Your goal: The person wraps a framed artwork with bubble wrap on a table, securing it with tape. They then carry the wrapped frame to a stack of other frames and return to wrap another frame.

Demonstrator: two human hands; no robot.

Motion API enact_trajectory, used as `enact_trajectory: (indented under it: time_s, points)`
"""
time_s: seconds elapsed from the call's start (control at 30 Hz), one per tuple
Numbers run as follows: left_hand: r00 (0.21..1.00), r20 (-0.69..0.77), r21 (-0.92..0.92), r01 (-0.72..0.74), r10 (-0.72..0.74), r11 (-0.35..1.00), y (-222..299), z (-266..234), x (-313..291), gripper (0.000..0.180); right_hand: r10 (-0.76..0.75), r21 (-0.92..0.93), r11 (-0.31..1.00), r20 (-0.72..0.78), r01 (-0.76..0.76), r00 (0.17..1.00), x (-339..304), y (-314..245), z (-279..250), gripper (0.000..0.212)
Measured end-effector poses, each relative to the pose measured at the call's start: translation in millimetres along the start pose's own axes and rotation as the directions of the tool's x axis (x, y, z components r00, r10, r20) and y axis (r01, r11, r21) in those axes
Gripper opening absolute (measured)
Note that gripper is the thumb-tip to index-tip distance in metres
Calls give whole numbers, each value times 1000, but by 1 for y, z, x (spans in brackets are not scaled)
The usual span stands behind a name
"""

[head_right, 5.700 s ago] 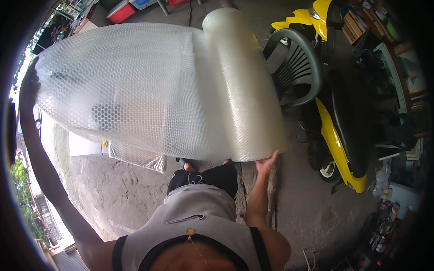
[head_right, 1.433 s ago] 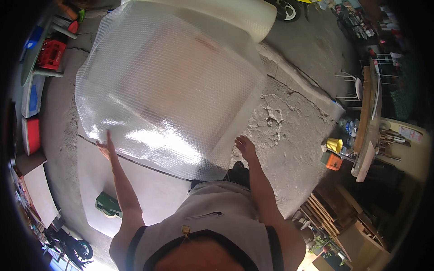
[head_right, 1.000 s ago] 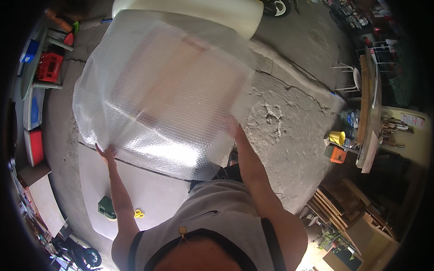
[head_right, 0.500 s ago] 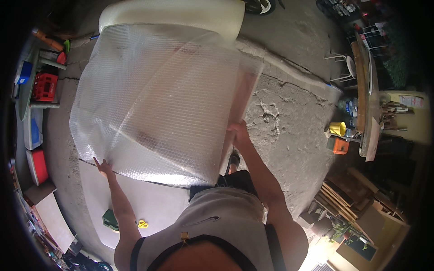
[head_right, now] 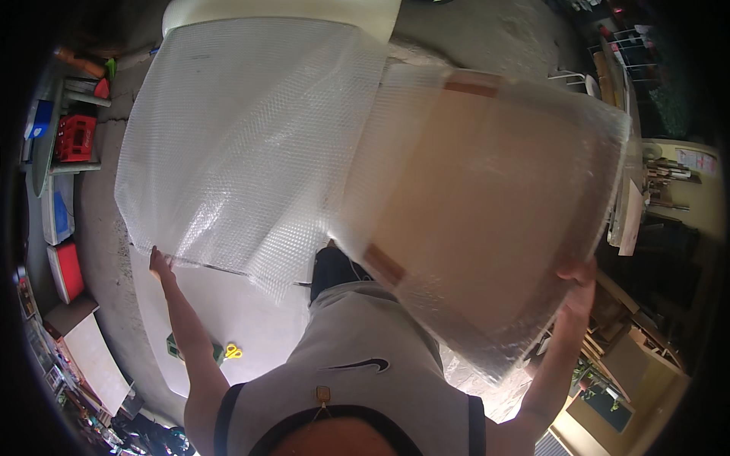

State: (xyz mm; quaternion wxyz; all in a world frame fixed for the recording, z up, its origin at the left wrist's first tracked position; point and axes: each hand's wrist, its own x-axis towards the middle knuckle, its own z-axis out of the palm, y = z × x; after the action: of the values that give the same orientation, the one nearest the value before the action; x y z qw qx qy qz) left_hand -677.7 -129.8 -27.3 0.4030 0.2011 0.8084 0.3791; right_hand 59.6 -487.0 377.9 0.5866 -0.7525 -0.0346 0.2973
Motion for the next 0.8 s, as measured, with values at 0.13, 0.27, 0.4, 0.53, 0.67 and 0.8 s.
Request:
enact_trajectory:
  time_s: [0.13, 0.27, 0.4, 0.53, 0.67, 0.8]
  points:
    - [628, -319, 832, -173, 710, 527, -23, 58, -58, 47, -183, -64, 982, -46, 180, 982, -45, -17, -66, 56]
    - [489, 221, 809, -575, 844, 121, -82, 142, -182, 80, -255, -386, 899, -76, 207, 964, -56, 10, -128, 42]
    - [772, 364, 840, -514, 522, 174, -128, 147, -264, 108, -155, -499, 862, -90, 90, 984, -40, 70, -171, 35]
    - [801, 376, 860, -488, 465, 146, -134, 128, -285, 116, -29, -594, 803, -116, -46, 993, -18, 143, -199, 43]
    - [833, 383, 880, -460, 400, 116, -124, 126, -297, 118, 0, -722, 687, -114, -83, 993, -9, 227, -214, 45]
    - [815, 391, 866, -483, 427, 129, -123, 128, -316, 116, 167, -750, 630, -124, -202, 978, 3, 311, -218, 47]
